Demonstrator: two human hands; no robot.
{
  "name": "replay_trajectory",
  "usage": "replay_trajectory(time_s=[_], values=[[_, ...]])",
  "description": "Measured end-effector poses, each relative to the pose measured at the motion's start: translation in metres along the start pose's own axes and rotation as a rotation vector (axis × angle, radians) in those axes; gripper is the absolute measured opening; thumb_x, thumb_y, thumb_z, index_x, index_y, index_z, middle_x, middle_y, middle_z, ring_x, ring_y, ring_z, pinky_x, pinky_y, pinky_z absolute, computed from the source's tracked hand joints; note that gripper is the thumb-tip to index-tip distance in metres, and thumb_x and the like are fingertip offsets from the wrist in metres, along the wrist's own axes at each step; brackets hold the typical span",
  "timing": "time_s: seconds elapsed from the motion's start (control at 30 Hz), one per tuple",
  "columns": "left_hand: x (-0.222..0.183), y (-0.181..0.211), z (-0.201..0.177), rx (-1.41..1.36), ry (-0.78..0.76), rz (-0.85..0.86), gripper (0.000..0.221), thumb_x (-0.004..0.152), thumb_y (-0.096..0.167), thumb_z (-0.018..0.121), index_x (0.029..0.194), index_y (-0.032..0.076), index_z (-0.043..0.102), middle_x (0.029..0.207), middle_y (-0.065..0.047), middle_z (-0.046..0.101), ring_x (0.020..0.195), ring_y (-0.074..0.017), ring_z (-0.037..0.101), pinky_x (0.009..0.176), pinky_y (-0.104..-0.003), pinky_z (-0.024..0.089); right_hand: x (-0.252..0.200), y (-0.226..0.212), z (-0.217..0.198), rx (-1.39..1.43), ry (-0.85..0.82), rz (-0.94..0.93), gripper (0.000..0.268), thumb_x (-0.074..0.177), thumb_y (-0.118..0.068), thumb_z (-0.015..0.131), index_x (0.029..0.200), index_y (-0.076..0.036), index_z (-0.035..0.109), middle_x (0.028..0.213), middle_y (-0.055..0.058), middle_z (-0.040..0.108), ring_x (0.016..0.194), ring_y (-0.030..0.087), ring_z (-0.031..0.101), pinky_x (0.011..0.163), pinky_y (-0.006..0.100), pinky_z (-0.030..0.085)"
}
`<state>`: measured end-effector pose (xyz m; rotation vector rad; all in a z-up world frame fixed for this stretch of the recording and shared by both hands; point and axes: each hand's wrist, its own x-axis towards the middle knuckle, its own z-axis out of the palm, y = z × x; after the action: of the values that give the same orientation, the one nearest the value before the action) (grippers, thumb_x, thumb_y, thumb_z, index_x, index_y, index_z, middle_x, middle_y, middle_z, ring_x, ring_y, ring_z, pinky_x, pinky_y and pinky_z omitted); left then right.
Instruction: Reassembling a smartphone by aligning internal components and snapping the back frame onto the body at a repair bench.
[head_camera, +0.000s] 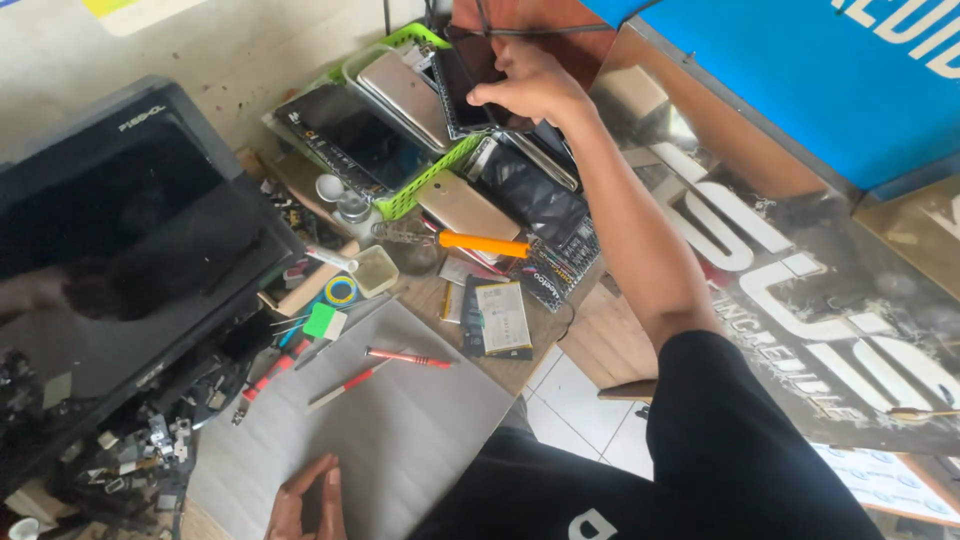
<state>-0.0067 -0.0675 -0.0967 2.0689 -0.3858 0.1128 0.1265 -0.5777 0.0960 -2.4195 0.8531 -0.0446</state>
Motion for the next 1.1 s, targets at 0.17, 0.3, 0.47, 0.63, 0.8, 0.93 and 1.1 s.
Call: replay_trajectory(time_s=[0.17,0.3,0.47,0.63,0.8,0.93,1.1], values=[[-0.001,0.005,0.003,0.004,0.03,0.042,0.011,0.096,0.01,0.071,0.106,0.008,0.074,0.103,-0.004,0.077,0.089,-0.0151,0.073,0.083,-0.026,0.056,0.018,0.005,0.008,-0.028,0.044,0.044,0.073,0.078,-0.049,0.08,0.133,-0.01,0.054,0.137,0.004,0.06,0.108,0.021,0.065,0.068,0.036,0.054],[0.001,-0.003,0.009,0.024,0.074,0.116,0.008,0.094,0.008,0.073,0.102,0.008,0.076,0.1,-0.002,0.078,0.084,-0.0125,0.073,0.079,-0.024,0.056,0.051,0.026,0.021,-0.128,0.082,-0.066,0.072,0.073,-0.053,0.083,0.123,-0.007,0.057,0.133,0.009,0.057,0.119,0.027,0.058,0.086,0.039,0.048],[-0.001,0.005,0.012,0.019,0.128,0.019,0.004,0.093,0.008,0.075,0.095,0.01,0.077,0.097,0.0,0.078,0.081,-0.0098,0.073,0.069,-0.022,0.055,0.055,0.019,0.024,-0.155,0.042,-0.059,0.09,0.078,-0.051,0.081,0.144,-0.003,0.045,0.147,0.015,0.051,0.132,0.035,0.053,0.098,0.043,0.049],[0.001,0.004,0.008,0.04,0.136,0.037,0.008,0.091,0.013,0.075,0.098,0.014,0.079,0.097,0.001,0.078,0.083,-0.0098,0.074,0.072,-0.022,0.057,0.062,0.004,0.031,-0.293,0.009,-0.03,0.099,0.082,-0.053,0.078,0.153,0.001,0.035,0.163,0.018,0.029,0.144,0.038,0.038,0.11,0.045,0.041],[0.003,0.013,0.007,0.108,0.158,0.0,0.004,0.091,0.015,0.076,0.093,0.016,0.078,0.094,0.007,0.078,0.07,-0.0088,0.069,0.055,-0.025,0.05,0.068,-0.008,0.035,-0.41,-0.056,0.149,0.128,0.077,-0.061,0.084,0.165,-0.008,0.008,0.161,0.019,0.036,0.141,0.038,0.046,0.106,0.046,0.047],[0.001,0.019,0.006,0.057,0.128,-0.149,0.009,0.091,0.018,0.074,0.098,0.019,0.081,0.094,0.001,0.078,0.084,-0.0134,0.075,0.07,-0.027,0.057,0.093,-0.007,0.042,-0.484,-0.095,0.174,0.137,0.076,-0.067,0.084,0.164,-0.005,0.0,0.161,0.019,0.039,0.138,0.038,0.05,0.099,0.044,0.052],[0.003,0.026,0.005,0.023,0.18,-0.09,0.008,0.091,0.016,0.074,0.097,0.017,0.079,0.093,0.0,0.078,0.08,-0.0128,0.075,0.07,-0.024,0.057,0.089,-0.036,0.039,-0.648,-0.153,0.154,0.137,0.079,-0.053,0.08,0.16,0.003,-0.015,0.145,0.026,0.055,0.128,0.041,0.058,0.096,0.045,0.052]])
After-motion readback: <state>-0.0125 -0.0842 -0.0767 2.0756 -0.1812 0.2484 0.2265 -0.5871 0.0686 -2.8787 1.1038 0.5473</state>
